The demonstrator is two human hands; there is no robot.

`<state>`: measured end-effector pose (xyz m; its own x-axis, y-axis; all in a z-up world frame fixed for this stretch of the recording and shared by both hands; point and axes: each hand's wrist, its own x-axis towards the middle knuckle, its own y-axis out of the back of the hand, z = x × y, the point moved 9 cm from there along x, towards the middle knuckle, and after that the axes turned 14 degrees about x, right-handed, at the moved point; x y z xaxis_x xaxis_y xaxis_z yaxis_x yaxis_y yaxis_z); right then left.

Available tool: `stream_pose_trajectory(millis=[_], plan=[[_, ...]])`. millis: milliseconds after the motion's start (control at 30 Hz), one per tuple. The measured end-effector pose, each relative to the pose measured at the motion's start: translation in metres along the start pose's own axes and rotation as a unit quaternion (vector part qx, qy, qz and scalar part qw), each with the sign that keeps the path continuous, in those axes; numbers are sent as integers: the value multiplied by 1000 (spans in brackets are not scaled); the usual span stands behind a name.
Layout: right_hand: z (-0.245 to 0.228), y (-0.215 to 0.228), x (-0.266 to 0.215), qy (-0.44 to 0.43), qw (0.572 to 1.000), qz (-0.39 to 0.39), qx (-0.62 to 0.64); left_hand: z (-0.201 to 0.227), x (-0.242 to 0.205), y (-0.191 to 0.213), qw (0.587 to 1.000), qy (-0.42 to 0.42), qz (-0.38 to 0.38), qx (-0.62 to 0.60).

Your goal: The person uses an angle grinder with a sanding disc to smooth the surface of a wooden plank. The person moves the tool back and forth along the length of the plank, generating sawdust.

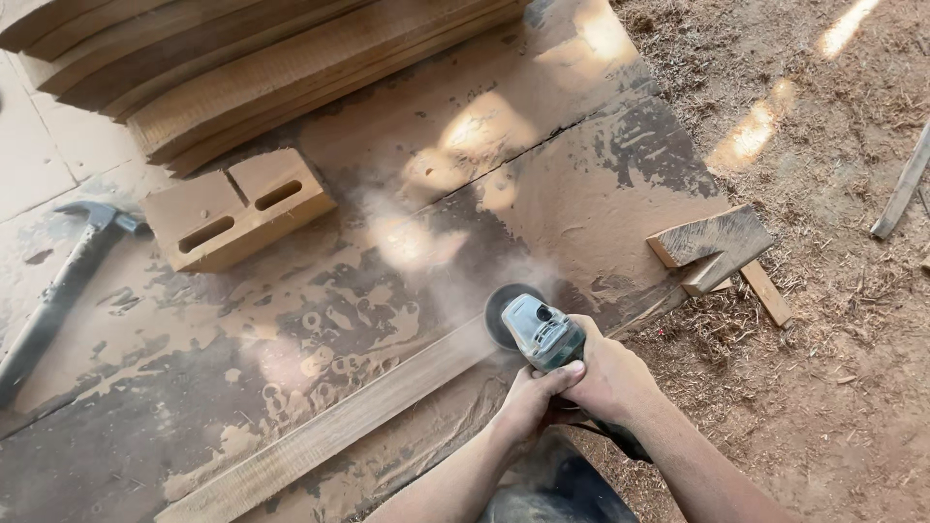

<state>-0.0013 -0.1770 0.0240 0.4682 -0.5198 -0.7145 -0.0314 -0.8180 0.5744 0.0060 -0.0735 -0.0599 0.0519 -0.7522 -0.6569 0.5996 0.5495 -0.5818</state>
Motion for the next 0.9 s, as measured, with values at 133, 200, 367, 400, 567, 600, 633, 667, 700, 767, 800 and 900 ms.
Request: stream_pose_trajectory(millis=[133,200,367,400,567,600,633,667,700,767,800,900], plan=[[8,3,1,-5,1000,11,24,4,3,-4,999,-1,-11,37],[12,6,0,0,999,16,31,3,4,-9,999,8,-14,33],[23,8,-3,-18,998,26,49,0,7,-12,998,9,-21,55],[26,7,-5,-21,998,28,58,-3,8,-12,998,13,-24,57],[43,0,-20,-37,995,40,88,-26,5,-16,996,41,-44,68],[45,-5,-25,-45,994,36,92,-30,0,-16,997,44,-44,52],[45,-11,-31,-51,994,29,95,-35,-8,-15,997,47,-42,34],[43,-18,-38,-50,995,24,86,-41,-19,-12,997,54,-36,30],[37,-25,-41,-46,996,21,78,-43,-30,-5,997,58,-29,28],[23,-36,-41,-37,997,3,65,-42,-45,13,996,81,-10,20],[15,-42,-40,-31,998,-11,61,-42,-53,22,995,99,2,14],[-6,-44,-34,-13,998,-25,53,-24,-52,34,998,63,20,-12]])
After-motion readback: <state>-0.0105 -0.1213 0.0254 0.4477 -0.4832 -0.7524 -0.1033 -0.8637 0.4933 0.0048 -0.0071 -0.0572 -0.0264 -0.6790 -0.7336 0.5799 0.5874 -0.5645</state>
